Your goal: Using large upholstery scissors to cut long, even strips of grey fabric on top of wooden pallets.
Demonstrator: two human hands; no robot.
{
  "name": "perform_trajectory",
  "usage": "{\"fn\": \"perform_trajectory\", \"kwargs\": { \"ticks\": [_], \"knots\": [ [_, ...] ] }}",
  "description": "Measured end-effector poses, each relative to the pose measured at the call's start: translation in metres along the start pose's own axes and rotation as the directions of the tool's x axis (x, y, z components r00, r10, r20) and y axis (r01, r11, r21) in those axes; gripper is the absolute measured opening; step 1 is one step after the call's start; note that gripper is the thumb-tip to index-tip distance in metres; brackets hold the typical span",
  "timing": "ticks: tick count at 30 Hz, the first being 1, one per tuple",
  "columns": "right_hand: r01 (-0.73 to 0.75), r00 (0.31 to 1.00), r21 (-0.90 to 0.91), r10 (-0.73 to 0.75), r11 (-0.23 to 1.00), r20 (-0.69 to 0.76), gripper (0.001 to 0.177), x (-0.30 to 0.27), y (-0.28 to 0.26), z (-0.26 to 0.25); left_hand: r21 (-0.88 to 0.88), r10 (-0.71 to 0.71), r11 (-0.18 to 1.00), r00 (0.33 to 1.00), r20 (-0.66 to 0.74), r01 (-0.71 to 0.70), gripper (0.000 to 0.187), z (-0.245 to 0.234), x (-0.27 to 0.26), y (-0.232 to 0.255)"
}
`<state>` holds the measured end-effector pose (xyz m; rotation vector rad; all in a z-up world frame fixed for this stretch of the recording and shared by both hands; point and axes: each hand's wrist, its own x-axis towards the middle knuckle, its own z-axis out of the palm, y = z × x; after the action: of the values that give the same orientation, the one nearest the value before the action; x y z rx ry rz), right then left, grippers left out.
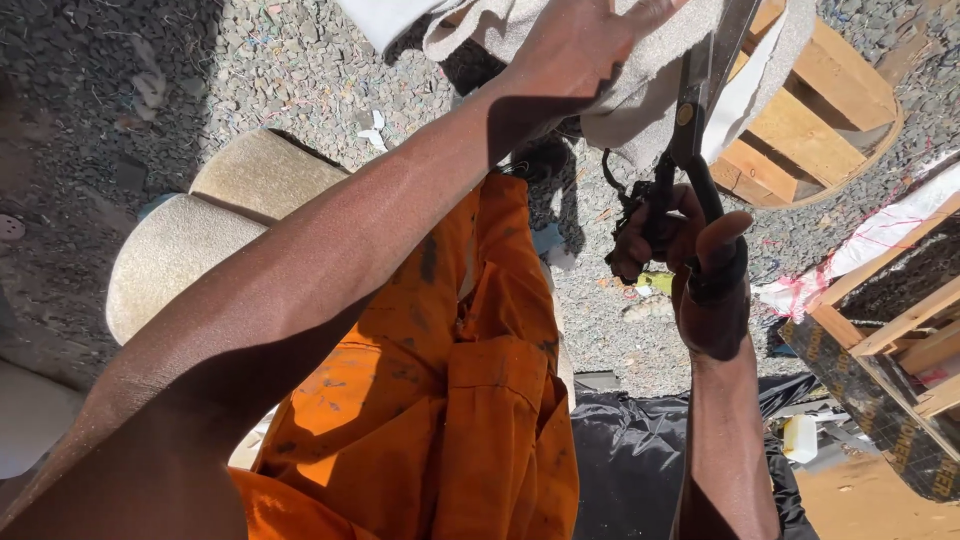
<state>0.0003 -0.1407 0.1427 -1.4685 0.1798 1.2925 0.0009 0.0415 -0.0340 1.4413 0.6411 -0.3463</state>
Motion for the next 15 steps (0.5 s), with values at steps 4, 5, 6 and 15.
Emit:
{"fn": "perform_trajectory", "kwargs": {
  "ticks": [4, 5, 6, 15],
  "knots": [
    [0.005, 0.995, 0.1, 0.005, 0.995, -0.104, 0.086, -0.001, 0.017, -0.009, 0.08, 0.025, 0.996, 1.0, -0.002, -0.025, 0.09, 0.0, 0.0, -0.001],
    [0.01, 0.986, 0.112, 0.009, 0.994, -0.169, 0.085, -0.002, 0.017, -0.008, -0.012, 0.069, 0.998, 0.997, 0.021, -0.069, 0.085, 0.003, 0.009, -0.016],
    [0.016, 0.972, 0.124, 0.013, 0.992, -0.233, 0.084, -0.003, 0.016, -0.007, -0.104, 0.115, 0.988, 0.993, 0.038, -0.111, 0.08, 0.006, 0.017, -0.031],
    [-0.014, 0.989, -0.008, 0.013, 1.0, -0.144, 0.088, -0.001, 0.001, -0.004, -0.03, 0.352, 0.936, 0.93, 0.105, -0.351, 0.07, 0.023, 0.039, -0.073]
  ]
}}
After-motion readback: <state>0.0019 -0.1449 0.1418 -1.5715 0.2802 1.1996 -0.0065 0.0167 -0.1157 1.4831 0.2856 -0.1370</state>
